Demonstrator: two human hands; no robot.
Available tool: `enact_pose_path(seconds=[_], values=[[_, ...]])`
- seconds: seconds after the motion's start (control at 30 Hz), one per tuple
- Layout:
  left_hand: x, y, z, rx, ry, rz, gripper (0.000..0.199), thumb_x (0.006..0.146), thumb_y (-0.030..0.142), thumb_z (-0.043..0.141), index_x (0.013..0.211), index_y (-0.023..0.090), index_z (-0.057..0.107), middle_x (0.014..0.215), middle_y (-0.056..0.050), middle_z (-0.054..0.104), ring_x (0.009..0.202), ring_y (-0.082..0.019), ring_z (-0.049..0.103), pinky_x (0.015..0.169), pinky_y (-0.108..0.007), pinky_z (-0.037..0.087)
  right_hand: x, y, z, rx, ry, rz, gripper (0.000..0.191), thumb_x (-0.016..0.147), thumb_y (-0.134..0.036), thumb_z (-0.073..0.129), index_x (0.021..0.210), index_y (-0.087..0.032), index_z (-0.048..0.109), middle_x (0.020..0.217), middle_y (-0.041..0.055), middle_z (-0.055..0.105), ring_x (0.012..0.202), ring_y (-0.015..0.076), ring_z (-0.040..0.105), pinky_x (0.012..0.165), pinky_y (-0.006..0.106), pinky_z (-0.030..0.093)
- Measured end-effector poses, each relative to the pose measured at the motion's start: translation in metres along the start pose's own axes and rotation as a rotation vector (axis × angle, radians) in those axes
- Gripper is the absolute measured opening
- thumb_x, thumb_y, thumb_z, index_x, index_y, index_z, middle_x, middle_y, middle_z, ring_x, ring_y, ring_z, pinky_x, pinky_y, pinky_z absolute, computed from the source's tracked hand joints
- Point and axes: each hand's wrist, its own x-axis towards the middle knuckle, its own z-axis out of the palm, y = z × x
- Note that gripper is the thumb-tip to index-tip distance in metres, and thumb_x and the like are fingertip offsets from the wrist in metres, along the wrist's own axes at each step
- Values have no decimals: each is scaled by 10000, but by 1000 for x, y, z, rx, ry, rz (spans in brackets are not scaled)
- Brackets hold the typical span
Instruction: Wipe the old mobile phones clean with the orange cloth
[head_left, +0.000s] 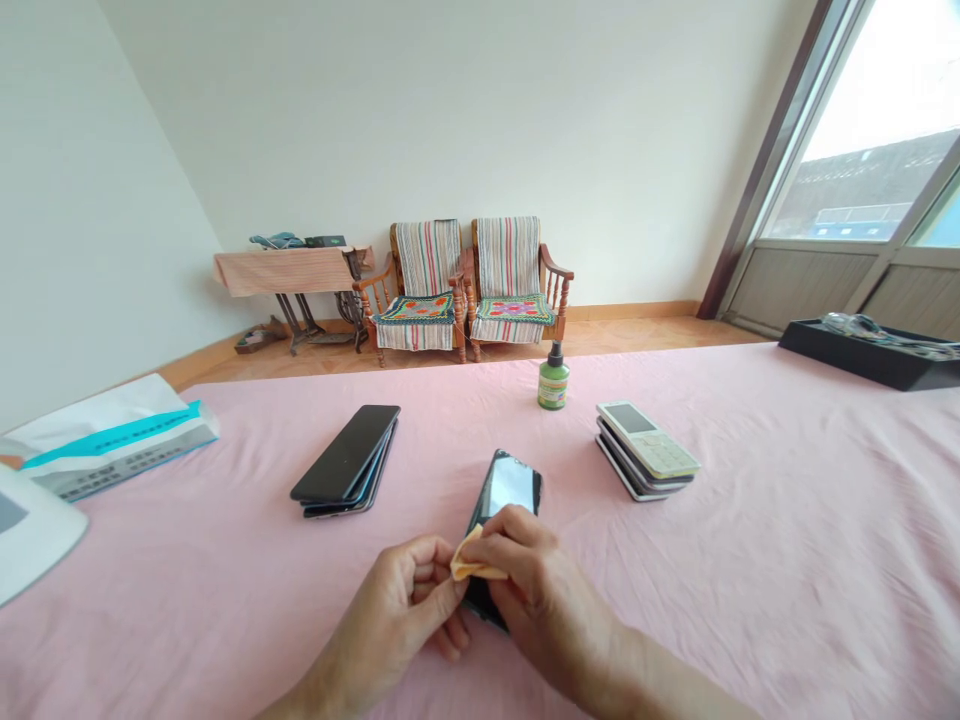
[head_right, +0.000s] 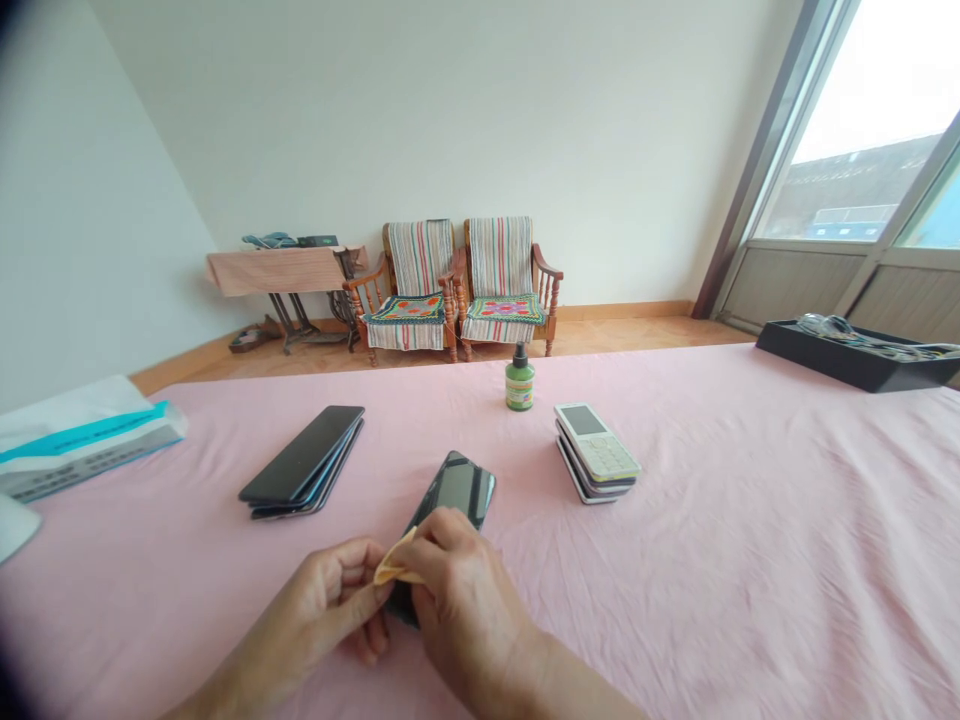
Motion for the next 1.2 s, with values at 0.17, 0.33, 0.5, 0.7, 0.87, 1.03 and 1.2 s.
enact_pose_path(seconds=[0.17,0.33,0.5,0.7,0.87,1.03,1.2], values=[[-1,-1,2,-10,24,-13,358,793,468,663,847,123,584,606,2,608,493,-113,592,466,-196,476,1,1,0,-114,23,-2,411,759,60,422,947,-203,676,912,54,579,864,167,556,765,276,465],[-2,0,2,0,25,-10,352,790,465,666,830,125,582,618,0,610,492,-110,591,463,-192,472,0,-1,0,-191,-1,-16,376,792,20,422,946,-208,678,896,61,590,832,175,552,728,285,464],[-1,0,2,25,9,-17,367,791,506,636,771,151,550,598,0,622,503,-122,602,477,-200,483,5,9,-8,-172,124,61,341,800,11,431,915,-197,676,862,48,576,808,164,555,716,272,453],[6,-4,-4,-12,32,-22,407,764,545,645,771,154,531,610,-15,648,475,-123,596,438,-195,468,-26,10,-36,-66,234,158,202,851,-102,488,847,-188,671,791,24,575,709,134,573,646,228,429],[12,0,-3,-138,33,-39,397,716,505,707,757,131,580,624,-28,655,499,-113,589,435,-177,446,-61,16,-52,-9,343,204,222,883,-288,504,770,-175,658,744,29,564,681,146,575,600,225,434],[25,13,25,-195,125,-17,362,708,477,700,722,137,578,632,-32,655,522,-129,613,429,-181,425,-71,28,-55,37,473,221,351,864,-460,527,781,-160,690,740,44,592,678,159,599,590,232,455],[50,16,58,-205,145,-5,355,718,475,678,734,139,565,683,-46,671,556,-132,636,423,-168,403,-71,30,-54,99,505,215,420,847,-536,529,820,-158,709,758,56,611,711,173,620,615,233,481]])
